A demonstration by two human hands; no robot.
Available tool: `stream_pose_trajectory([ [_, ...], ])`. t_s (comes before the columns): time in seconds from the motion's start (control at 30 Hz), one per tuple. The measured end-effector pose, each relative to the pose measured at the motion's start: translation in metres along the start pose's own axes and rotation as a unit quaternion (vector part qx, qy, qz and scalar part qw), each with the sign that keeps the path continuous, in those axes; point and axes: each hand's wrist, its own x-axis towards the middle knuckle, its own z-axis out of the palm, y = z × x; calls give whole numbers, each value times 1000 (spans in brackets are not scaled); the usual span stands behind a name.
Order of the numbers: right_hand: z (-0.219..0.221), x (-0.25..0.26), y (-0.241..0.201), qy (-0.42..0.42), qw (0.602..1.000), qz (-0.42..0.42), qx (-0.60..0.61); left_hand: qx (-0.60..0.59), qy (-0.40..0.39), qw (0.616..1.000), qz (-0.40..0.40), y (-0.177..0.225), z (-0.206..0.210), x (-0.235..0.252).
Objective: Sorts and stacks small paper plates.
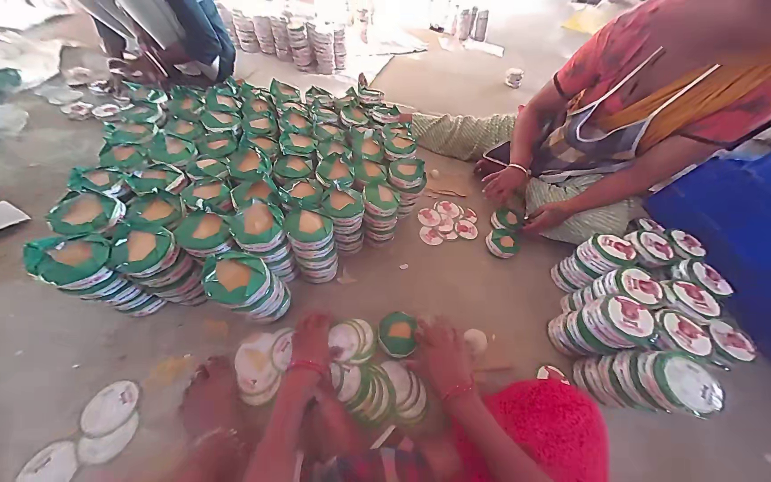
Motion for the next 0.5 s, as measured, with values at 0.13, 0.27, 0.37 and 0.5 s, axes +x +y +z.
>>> stream_pose_trajectory([
  [0.13,9,-8,-7,45,999,-22,6,-29,16,999,-12,-5,3,3],
  [0.27,11,-11,-11,2,999,-31,44,-60,17,998,-17,-4,-7,1],
  [0.37,23,-9,0,110,979,-67,158,-84,28,995,-36,5,-23,-6],
  [0.5,26,4,-1,130,925,-87,347,-16,58,997,-40,17,-50,-20],
])
